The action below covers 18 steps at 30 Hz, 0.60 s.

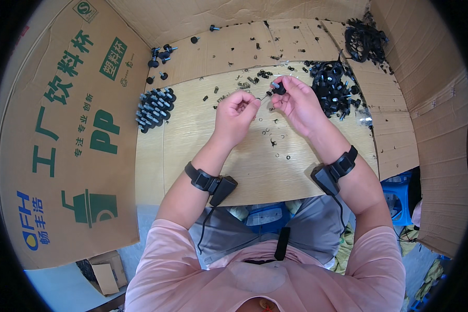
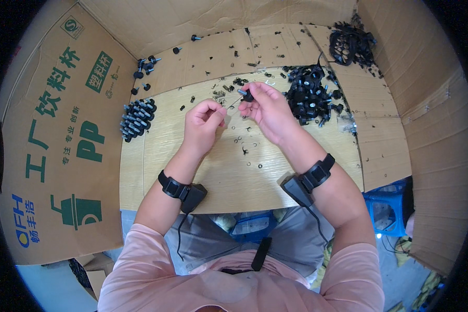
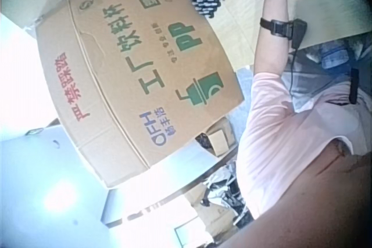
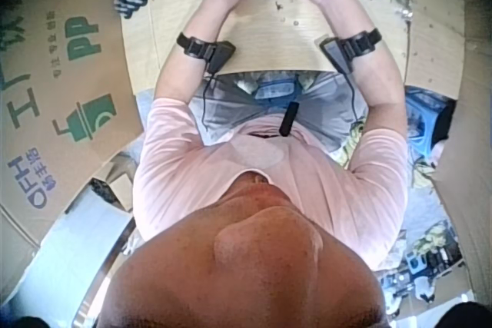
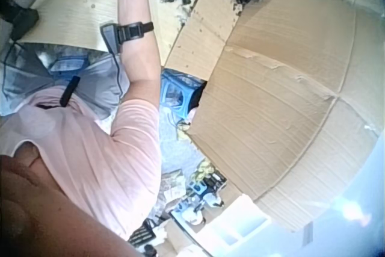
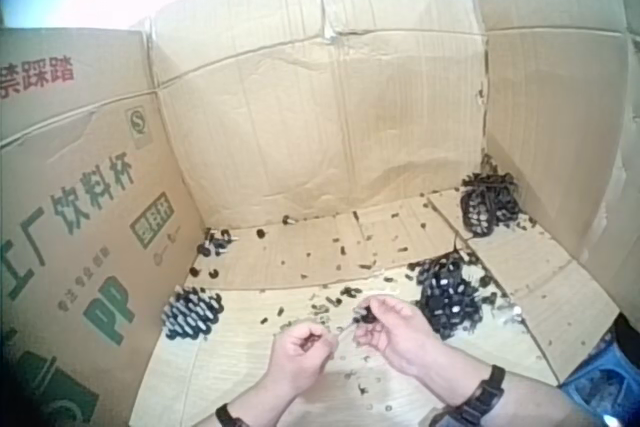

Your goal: Manual assembly of small plastic and metal components at a workstation.

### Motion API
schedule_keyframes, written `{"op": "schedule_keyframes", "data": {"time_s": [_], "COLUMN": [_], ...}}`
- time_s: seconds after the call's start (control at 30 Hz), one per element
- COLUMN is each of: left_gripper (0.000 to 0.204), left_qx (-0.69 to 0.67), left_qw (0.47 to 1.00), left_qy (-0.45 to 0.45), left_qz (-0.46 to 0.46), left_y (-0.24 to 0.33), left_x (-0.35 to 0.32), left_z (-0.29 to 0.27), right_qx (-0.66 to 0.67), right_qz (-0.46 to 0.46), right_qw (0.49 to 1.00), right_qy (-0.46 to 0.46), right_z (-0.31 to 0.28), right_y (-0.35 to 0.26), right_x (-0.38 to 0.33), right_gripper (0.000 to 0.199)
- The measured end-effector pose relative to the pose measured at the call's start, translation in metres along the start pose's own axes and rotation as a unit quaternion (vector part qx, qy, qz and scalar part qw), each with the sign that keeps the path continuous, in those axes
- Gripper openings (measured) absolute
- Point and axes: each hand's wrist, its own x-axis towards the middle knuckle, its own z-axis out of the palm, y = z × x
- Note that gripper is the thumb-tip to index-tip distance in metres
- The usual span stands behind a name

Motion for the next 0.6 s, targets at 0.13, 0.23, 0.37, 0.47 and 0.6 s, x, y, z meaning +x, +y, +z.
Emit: {"op": "schedule_keyframes", "data": {"time_s": [0.13, 0.23, 0.37, 0.47, 0.6], "left_gripper": [0.009, 0.009, 0.009, 0.009, 0.006], "left_qx": [0.011, 0.008, -0.014, -0.013, 0.006], "left_qw": [1.0, 1.0, 1.0, 1.0, 1.0], "left_qy": [-0.001, -0.001, 0.003, 0.003, -0.01], "left_qz": [-0.001, -0.002, -0.004, 0.004, -0.01], "left_y": [0.001, 0.001, 0.0, -0.001, -0.001], "left_x": [0.0, 0.0, 0.001, 0.001, 0.001], "left_z": [0.0, 0.0, -0.001, -0.002, -0.005], "right_qx": [0.051, 0.064, 0.002, 0.038, 0.05], "right_qz": [-0.003, -0.002, -0.021, -0.002, 0.013], "right_qw": [0.996, 0.996, 1.0, 0.999, 0.998], "right_qy": [-0.076, -0.063, -0.015, -0.035, -0.018], "right_z": [-0.004, 0.002, 0.012, 0.011, 0.004], "right_y": [-0.007, -0.008, -0.008, -0.01, -0.009], "right_x": [0.002, -0.001, -0.005, -0.004, -0.001], "right_gripper": [0.021, 0.02, 0.017, 0.017, 0.021]}}
